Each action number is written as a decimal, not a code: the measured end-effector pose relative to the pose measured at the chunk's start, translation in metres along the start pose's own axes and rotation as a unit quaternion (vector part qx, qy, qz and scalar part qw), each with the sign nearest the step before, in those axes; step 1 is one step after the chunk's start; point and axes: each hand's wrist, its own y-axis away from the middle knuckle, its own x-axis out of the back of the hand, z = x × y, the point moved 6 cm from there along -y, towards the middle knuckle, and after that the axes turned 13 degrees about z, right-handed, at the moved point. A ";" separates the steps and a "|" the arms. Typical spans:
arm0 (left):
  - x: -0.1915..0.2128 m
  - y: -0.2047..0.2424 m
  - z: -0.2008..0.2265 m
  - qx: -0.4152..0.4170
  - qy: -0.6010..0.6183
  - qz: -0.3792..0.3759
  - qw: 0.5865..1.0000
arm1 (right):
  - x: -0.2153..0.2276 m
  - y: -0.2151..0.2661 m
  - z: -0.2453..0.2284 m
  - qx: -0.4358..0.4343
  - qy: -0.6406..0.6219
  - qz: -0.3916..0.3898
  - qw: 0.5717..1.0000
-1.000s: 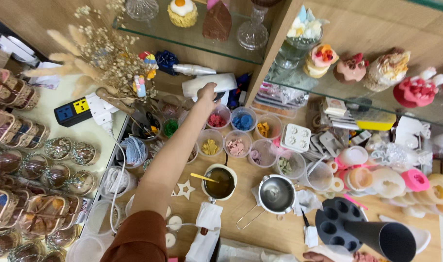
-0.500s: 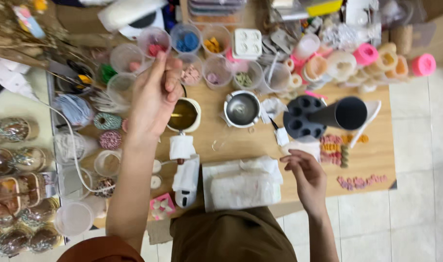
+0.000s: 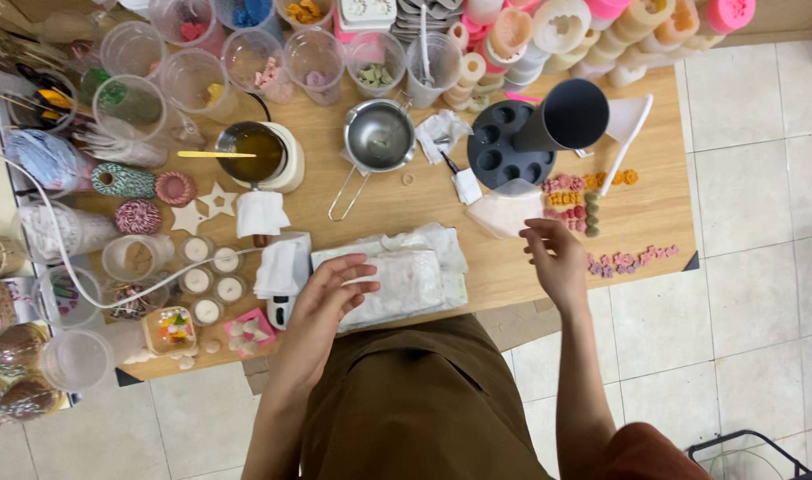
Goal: The person prepares a pastry bag by cutting the tip of a plastic bag, inserting a metal piping nozzle, and then placing the bag into a tall cylindrical holder for filling.
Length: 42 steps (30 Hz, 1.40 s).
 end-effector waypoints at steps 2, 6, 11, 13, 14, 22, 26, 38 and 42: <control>-0.011 0.015 -0.010 -0.018 -0.038 -0.002 0.999 | -0.007 -0.004 0.015 0.010 -0.020 -0.013 1.000; -0.039 0.030 -0.020 -0.053 -0.024 0.019 0.998 | -0.022 -0.026 0.038 0.090 -0.005 -0.023 0.996; -0.062 0.047 -0.036 -0.039 -0.008 0.075 0.996 | -0.079 -0.058 0.050 0.229 0.024 -0.009 0.973; -0.068 0.057 -0.038 -0.051 -0.006 0.083 0.995 | -0.109 -0.073 0.063 0.187 0.073 -0.009 0.980; -0.070 0.062 -0.039 -0.056 -0.005 0.086 0.995 | -0.121 -0.080 0.067 0.197 0.103 -0.001 0.975; -0.067 0.094 -0.054 -0.052 -0.010 0.186 0.981 | -0.198 -0.125 0.109 0.281 0.320 0.007 0.905; -0.065 0.096 -0.060 -0.039 -0.019 0.194 0.980 | -0.217 -0.148 0.115 0.286 0.340 -0.052 0.895; -0.054 0.068 -0.046 -0.092 -0.007 0.105 0.990 | -0.147 -0.139 0.107 0.208 0.056 -0.098 0.972; -0.054 0.058 -0.040 -0.080 -0.022 0.071 0.994 | -0.156 -0.137 0.122 0.060 -0.011 -0.151 0.987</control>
